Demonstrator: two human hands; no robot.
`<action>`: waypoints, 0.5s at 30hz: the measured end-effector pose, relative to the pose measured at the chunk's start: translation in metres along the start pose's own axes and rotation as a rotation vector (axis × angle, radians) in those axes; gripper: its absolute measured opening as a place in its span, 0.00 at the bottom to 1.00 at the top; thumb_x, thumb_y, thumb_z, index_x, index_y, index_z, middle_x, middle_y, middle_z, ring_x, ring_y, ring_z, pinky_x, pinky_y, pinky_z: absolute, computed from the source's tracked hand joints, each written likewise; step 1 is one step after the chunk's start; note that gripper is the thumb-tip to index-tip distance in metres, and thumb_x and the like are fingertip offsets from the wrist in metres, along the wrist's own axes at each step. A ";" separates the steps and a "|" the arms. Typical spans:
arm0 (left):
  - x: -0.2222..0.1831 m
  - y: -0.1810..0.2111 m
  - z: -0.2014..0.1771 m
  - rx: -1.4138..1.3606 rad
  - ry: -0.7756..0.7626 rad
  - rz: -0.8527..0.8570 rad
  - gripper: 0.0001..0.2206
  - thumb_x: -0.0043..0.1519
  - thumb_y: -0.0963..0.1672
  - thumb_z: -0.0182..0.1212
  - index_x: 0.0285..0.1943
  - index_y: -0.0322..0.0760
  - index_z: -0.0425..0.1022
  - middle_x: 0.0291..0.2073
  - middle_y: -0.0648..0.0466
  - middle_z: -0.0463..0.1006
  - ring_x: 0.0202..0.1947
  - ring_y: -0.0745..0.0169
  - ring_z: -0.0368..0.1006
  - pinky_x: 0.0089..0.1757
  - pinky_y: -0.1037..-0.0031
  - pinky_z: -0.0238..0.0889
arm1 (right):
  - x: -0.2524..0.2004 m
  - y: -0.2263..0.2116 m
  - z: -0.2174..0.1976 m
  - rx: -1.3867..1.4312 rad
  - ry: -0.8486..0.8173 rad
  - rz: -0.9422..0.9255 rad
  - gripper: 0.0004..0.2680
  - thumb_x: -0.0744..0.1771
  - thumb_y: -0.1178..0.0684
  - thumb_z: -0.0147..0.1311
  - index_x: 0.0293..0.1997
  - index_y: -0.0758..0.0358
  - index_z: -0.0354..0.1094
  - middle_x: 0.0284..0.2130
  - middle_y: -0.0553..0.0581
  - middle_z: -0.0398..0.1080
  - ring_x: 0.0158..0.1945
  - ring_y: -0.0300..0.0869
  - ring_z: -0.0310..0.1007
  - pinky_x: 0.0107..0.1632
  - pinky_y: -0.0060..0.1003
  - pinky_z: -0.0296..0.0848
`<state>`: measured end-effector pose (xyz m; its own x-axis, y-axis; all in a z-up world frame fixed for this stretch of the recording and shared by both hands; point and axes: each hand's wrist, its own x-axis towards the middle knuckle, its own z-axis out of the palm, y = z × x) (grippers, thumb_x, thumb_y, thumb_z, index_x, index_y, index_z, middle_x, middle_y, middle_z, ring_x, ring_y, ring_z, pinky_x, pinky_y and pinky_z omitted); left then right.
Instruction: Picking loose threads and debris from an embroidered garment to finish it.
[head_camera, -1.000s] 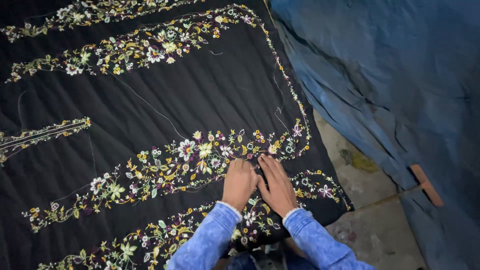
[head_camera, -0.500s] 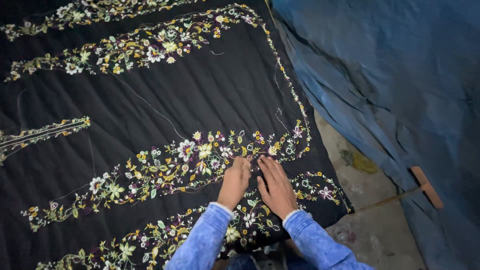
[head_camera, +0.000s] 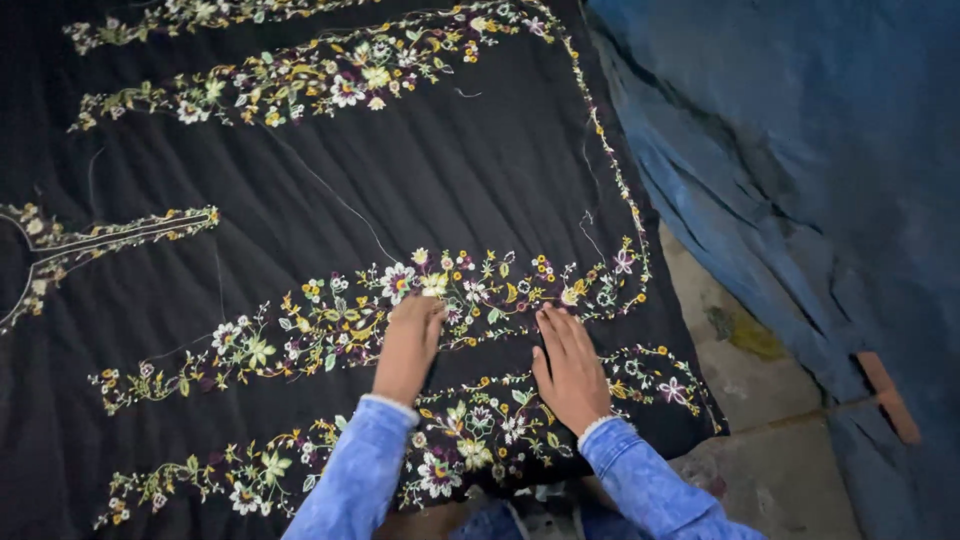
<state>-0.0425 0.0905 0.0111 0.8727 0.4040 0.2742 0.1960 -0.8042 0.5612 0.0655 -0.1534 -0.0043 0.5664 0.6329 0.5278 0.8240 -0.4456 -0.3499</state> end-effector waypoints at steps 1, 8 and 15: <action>0.005 0.002 0.005 0.001 0.006 -0.006 0.07 0.66 0.41 0.57 0.51 0.38 0.76 0.40 0.45 0.79 0.46 0.45 0.77 0.52 0.61 0.67 | -0.001 0.000 0.000 0.003 -0.002 -0.007 0.18 0.69 0.54 0.48 0.67 0.65 0.61 0.63 0.62 0.64 0.67 0.54 0.63 0.70 0.48 0.59; 0.032 -0.013 0.019 0.311 -0.087 0.231 0.11 0.63 0.40 0.56 0.53 0.44 0.75 0.40 0.51 0.72 0.46 0.51 0.72 0.50 0.68 0.69 | -0.001 -0.001 -0.001 0.012 -0.011 -0.013 0.17 0.69 0.54 0.47 0.67 0.65 0.61 0.64 0.62 0.63 0.68 0.54 0.62 0.71 0.48 0.58; 0.015 -0.021 -0.018 0.243 -0.024 0.172 0.06 0.68 0.43 0.52 0.42 0.35 0.70 0.34 0.48 0.69 0.40 0.43 0.71 0.47 0.60 0.65 | 0.001 -0.002 -0.004 0.011 -0.074 -0.004 0.18 0.70 0.53 0.45 0.68 0.67 0.60 0.65 0.66 0.62 0.68 0.58 0.61 0.71 0.51 0.57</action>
<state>-0.0417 0.1212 0.0175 0.9120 0.2446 0.3293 0.1428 -0.9419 0.3041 0.0638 -0.1542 -0.0004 0.5623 0.6800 0.4706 0.8261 -0.4364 -0.3565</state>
